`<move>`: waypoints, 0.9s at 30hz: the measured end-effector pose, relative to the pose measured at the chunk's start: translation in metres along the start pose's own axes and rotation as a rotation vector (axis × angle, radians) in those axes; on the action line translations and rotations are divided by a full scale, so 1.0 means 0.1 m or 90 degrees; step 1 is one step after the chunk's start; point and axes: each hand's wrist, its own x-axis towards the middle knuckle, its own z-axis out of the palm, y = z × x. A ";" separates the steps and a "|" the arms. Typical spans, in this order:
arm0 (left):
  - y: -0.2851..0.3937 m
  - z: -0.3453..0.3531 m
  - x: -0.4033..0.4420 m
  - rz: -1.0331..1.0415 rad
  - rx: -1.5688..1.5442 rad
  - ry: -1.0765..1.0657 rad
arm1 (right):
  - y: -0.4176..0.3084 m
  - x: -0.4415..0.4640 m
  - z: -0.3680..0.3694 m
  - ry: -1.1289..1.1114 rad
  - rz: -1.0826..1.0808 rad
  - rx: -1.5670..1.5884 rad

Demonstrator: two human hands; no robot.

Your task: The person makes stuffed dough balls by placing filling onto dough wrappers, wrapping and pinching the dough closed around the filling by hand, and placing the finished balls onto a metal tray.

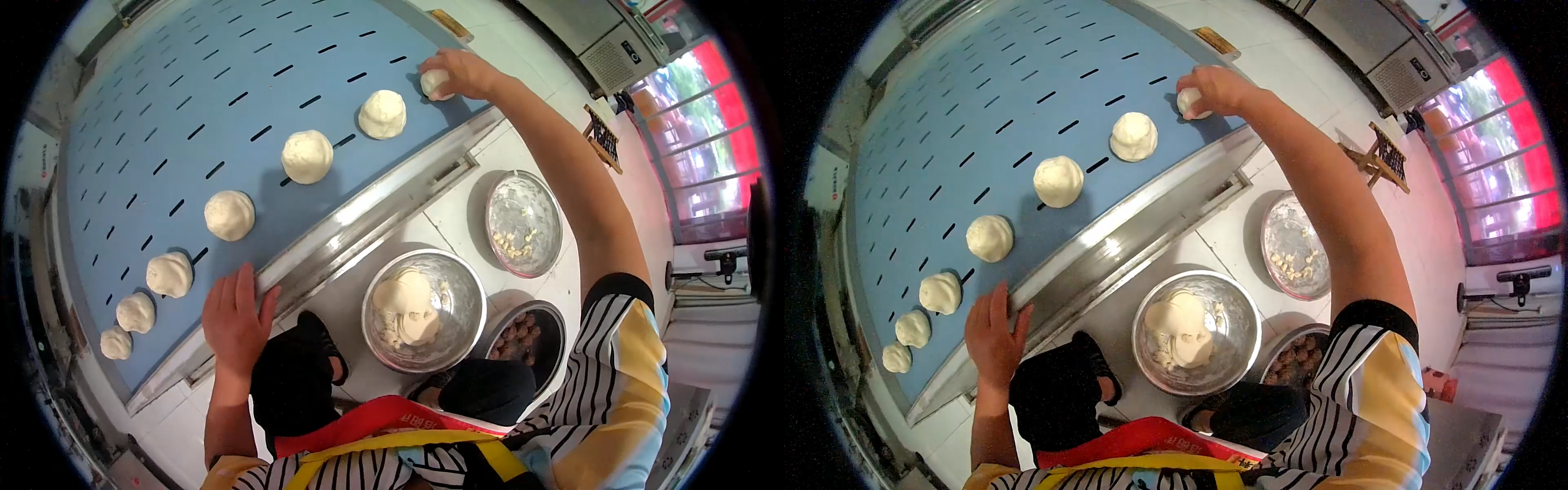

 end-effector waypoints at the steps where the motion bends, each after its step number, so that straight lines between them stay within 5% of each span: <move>1: 0.00 0.00 0.01 -0.002 0.001 -0.001 | 0.02 0.01 0.01 0.006 -0.022 -0.004; 6: 0.00 0.03 0.03 0.001 -0.010 0.001 | 0.07 -0.05 0.06 0.003 -0.109 -0.009; 15: 0.01 0.00 0.02 0.005 -0.023 0.008 | -0.11 -0.13 -0.05 -0.017 -0.063 -0.090; 18: -0.01 -0.01 0.01 0.010 -0.024 0.006 | -0.31 -0.15 -0.20 0.041 0.176 -0.062; 27: 0.00 0.00 0.01 0.007 -0.004 0.000 | -0.12 0.05 0.01 -0.047 0.178 -0.005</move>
